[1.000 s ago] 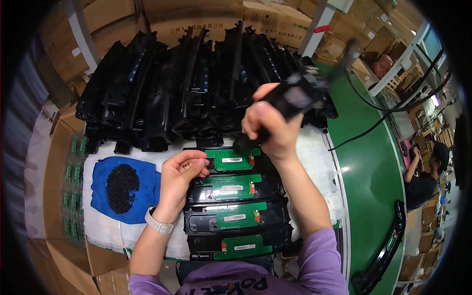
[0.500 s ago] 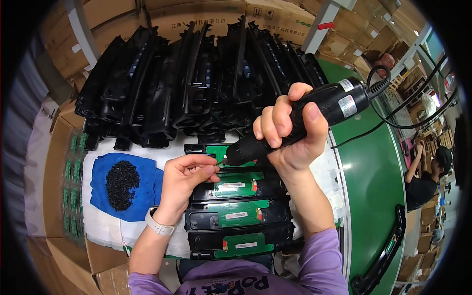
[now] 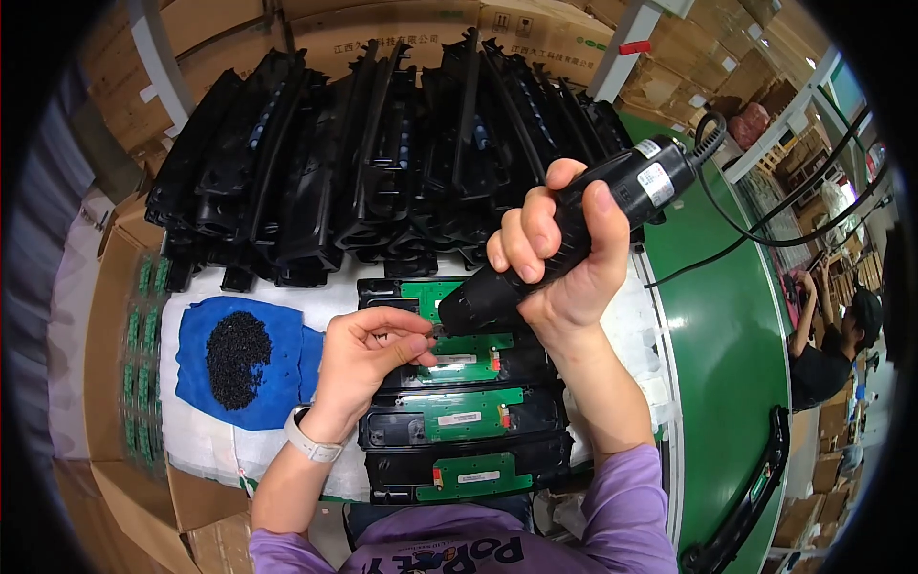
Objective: The worker is assembling printer toner cartridges by inserting green plastic components into the black housings and using an electric screwdriver to secure them with screws.
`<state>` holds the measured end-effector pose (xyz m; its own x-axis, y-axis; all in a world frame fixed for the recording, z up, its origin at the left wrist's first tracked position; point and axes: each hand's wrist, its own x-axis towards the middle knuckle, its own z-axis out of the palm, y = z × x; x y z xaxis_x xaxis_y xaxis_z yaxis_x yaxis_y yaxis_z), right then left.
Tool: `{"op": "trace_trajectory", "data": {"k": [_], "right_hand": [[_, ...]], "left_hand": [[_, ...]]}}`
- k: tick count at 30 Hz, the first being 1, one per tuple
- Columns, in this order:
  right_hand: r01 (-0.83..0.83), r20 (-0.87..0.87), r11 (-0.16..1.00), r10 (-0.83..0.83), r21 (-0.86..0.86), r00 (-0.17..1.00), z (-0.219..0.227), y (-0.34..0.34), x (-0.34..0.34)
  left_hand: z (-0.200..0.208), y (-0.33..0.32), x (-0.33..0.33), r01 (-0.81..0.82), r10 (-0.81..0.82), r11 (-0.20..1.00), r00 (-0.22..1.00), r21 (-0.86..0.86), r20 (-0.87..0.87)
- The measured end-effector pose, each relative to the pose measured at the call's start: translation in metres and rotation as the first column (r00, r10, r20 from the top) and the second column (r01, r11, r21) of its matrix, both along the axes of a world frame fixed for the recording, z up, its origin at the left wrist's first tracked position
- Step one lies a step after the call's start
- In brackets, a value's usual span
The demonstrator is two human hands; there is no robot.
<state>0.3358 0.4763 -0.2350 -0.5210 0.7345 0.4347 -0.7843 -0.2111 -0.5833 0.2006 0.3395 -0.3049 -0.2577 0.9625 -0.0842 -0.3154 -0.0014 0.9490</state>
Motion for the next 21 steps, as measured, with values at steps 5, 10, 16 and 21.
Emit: {"op": "trace_trajectory", "data": {"k": [5, 10, 16, 21], "right_hand": [[0.027, -0.055, 0.990, -0.035, -0.140, 0.998, 0.000, 0.001, -0.002], [0.116, 0.249, 0.954, -0.188, 0.275, 0.950, -0.002, 0.021, 0.002], [0.138, 0.389, 0.893, -0.320, 0.429, 0.864, -0.020, 0.026, -0.006], [0.133, 0.393, 0.876, -0.338, 0.464, 0.855, -0.028, 0.025, -0.008]], "left_hand": [[-0.003, 0.002, 0.002, -0.029, 0.029, 1.000, 0.986, -0.003, 0.164], [-0.015, 0.006, 0.003, -0.293, 0.293, 0.956, 0.956, -0.021, 0.004], [-0.018, 0.014, -0.004, -0.316, 0.313, 0.949, 0.924, -0.020, 0.221], [-0.020, 0.012, -0.003, -0.252, 0.251, 0.968, 0.944, -0.025, 0.214]]}}
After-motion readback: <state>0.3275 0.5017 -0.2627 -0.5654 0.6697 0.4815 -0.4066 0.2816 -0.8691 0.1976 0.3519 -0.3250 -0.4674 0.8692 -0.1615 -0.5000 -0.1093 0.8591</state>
